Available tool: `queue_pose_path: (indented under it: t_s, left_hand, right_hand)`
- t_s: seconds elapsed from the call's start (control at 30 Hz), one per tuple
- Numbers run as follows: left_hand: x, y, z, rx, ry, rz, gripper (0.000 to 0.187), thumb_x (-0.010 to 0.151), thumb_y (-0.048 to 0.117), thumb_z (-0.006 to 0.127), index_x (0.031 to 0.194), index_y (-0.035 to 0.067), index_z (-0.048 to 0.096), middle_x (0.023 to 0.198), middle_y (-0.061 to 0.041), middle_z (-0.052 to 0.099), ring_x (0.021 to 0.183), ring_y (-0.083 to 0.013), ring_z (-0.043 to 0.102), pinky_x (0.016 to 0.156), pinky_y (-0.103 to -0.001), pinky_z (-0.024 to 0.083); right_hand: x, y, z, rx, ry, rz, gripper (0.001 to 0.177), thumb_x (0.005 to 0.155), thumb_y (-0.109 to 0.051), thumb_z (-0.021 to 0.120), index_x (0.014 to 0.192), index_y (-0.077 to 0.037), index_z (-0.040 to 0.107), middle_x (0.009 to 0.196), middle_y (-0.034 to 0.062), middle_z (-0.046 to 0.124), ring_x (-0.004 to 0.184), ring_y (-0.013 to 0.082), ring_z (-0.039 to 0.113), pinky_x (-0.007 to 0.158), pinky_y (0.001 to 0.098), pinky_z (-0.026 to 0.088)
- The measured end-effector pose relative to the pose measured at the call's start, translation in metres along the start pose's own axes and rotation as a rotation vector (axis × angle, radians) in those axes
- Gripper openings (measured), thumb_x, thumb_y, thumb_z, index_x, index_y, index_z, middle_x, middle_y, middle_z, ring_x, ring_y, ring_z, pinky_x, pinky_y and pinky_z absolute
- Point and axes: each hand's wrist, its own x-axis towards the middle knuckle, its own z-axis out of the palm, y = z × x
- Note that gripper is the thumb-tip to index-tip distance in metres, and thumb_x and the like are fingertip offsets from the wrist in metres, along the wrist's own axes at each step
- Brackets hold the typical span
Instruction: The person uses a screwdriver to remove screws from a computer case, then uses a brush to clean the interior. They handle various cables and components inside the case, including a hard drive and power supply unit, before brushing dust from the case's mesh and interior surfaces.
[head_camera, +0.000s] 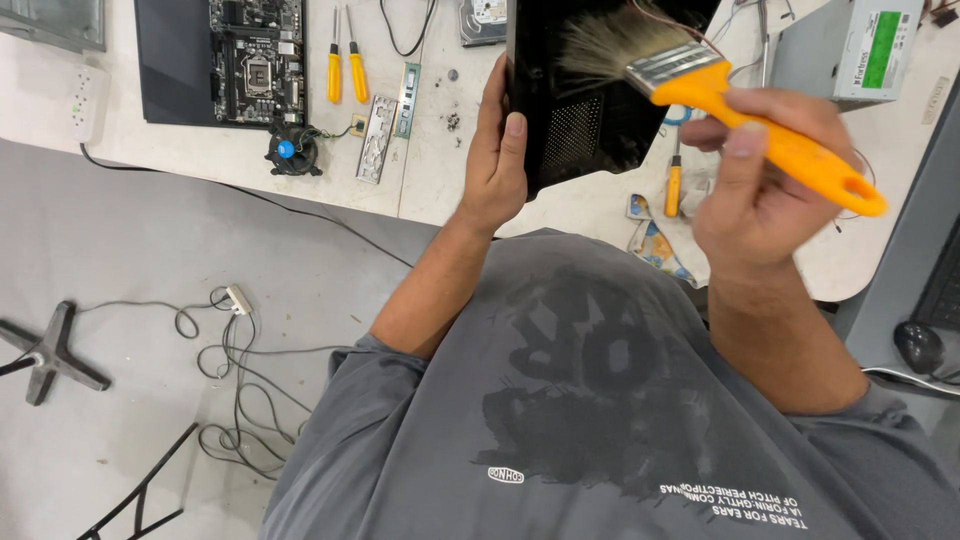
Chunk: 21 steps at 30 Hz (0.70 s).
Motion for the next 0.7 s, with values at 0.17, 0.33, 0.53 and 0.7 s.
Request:
queue_pose_path:
  t_s: [0.17, 0.33, 0.53, 0.7]
  left_hand:
    - [-0.009, -0.017, -0.002, -0.042, 0.024, 0.019, 0.053, 0.102, 0.032, 0.034, 0.143, 0.003, 0.017, 0.149, -0.011, 0.023, 0.142, -0.0207, 0.023, 0.123, -0.033, 0.021]
    - [-0.008, -0.013, -0.001, -0.041, -0.010, 0.038, 0.053, 0.103, 0.032, 0.033, 0.144, 0.005, 0.015, 0.150, -0.008, 0.023, 0.143, -0.0191, 0.024, 0.123, -0.033, 0.022]
    - [-0.006, -0.006, 0.000, -0.003, -0.095, 0.044, 0.050, 0.104, 0.034, 0.032, 0.145, 0.009, 0.017, 0.150, -0.007, 0.026, 0.142, -0.0191, 0.026, 0.122, -0.033, 0.024]
    - [-0.007, -0.007, 0.000, 0.025, -0.117, 0.067, 0.047, 0.104, 0.029, 0.033, 0.144, 0.008, 0.019, 0.149, -0.007, 0.027, 0.142, -0.0194, 0.027, 0.123, -0.034, 0.024]
  right_hand:
    - [-0.014, 0.001, -0.007, -0.157, 0.126, 0.026, 0.029, 0.099, -0.018, 0.046, 0.096, 0.011, 0.050, 0.095, 0.0204, 0.045, 0.059, 0.0370, 0.064, 0.049, 0.0307, 0.042]
    - [-0.017, 0.001, -0.006, -0.077, 0.001, 0.013, 0.026, 0.096, -0.012, 0.047, 0.098, 0.013, 0.052, 0.088, 0.0239, 0.054, 0.066, 0.0361, 0.066, 0.053, 0.0296, 0.048]
    - [-0.008, -0.004, -0.001, -0.054, -0.226, -0.022, 0.026, 0.094, -0.010, 0.046, 0.099, 0.013, 0.057, 0.083, 0.0274, 0.063, 0.072, 0.0351, 0.069, 0.054, 0.0270, 0.050]
    - [-0.004, -0.005, 0.002, 0.045, -0.139, 0.106, 0.028, 0.097, -0.012, 0.041, 0.101, 0.013, 0.054, 0.076, 0.0254, 0.059, 0.070, 0.0341, 0.066, 0.060, 0.0314, 0.050]
